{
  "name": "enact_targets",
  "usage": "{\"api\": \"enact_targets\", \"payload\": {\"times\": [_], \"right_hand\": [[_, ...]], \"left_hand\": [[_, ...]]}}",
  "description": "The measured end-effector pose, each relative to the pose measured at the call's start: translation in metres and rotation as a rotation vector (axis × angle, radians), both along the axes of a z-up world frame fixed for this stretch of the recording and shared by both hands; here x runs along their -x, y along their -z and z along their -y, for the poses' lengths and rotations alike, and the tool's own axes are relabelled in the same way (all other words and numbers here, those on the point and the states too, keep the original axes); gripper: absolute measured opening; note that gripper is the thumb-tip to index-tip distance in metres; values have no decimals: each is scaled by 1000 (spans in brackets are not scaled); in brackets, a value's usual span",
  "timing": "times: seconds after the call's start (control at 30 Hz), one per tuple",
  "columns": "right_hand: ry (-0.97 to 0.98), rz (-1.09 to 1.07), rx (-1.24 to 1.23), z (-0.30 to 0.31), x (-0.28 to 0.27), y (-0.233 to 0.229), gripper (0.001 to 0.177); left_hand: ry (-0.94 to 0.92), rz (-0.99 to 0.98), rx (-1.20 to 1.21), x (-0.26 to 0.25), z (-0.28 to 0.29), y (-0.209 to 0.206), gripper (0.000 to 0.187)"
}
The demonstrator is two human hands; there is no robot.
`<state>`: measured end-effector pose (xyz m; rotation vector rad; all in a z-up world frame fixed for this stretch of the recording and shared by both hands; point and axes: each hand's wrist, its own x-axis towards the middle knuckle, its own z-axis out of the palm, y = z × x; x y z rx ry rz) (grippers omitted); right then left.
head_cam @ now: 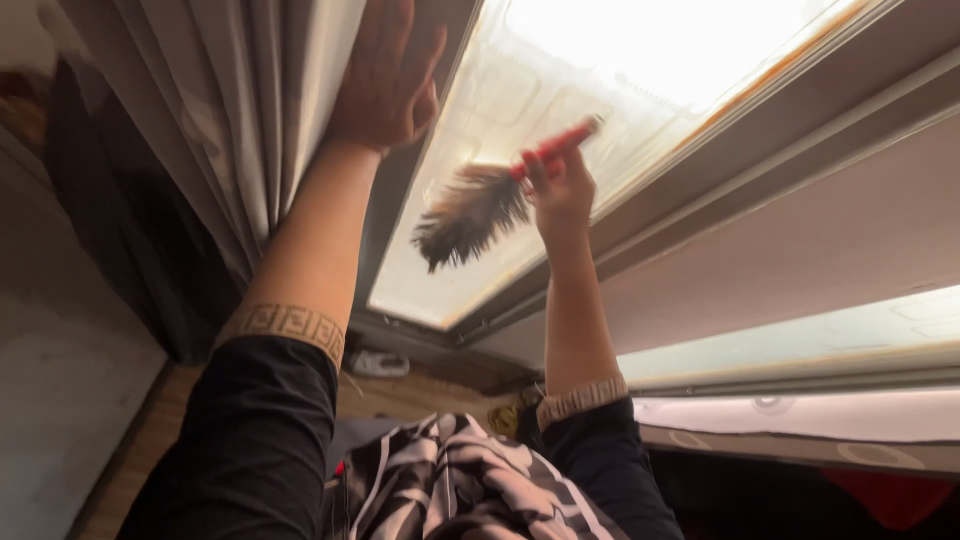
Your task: Dusting the window panes and frames using a feather duster.
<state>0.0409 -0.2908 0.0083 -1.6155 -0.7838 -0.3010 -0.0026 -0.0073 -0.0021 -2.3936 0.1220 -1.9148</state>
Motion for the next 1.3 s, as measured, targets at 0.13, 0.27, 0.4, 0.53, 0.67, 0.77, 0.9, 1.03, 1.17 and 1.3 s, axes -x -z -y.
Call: {"api": "enact_targets", "payload": {"times": [0.13, 0.27, 0.4, 0.53, 0.67, 0.77, 0.9, 1.03, 1.17, 1.3], "right_hand": [[302, 125, 135, 22, 5, 3, 26], [427, 139, 349, 8, 12, 47, 37], [108, 39, 45, -36, -1, 129, 33], [207, -61, 168, -60, 24, 122, 28], [276, 107, 366, -46, 15, 153, 25], [349, 123, 444, -25, 13, 182, 23], [466, 51, 441, -17, 18, 202, 21], [228, -192, 212, -29, 17, 217, 21], [157, -196, 305, -13, 7, 219, 26], [354, -142, 599, 24, -2, 216, 26]], "left_hand": [[-146, 61, -115, 2, 0, -4, 55], [-116, 53, -94, -3, -2, 1, 60], [-76, -42, -96, -3, -4, 3, 61], [-32, -75, -155, 1, -4, 3, 61], [-28, -24, -160, -2, -5, 4, 60], [-58, 31, -178, -9, -7, 6, 60], [-30, 59, -184, -6, -6, 5, 59], [-66, 7, -190, 5, -5, 3, 57], [-91, 44, -191, 2, -2, -2, 55], [-117, 39, -203, 0, -3, 4, 60]]}}
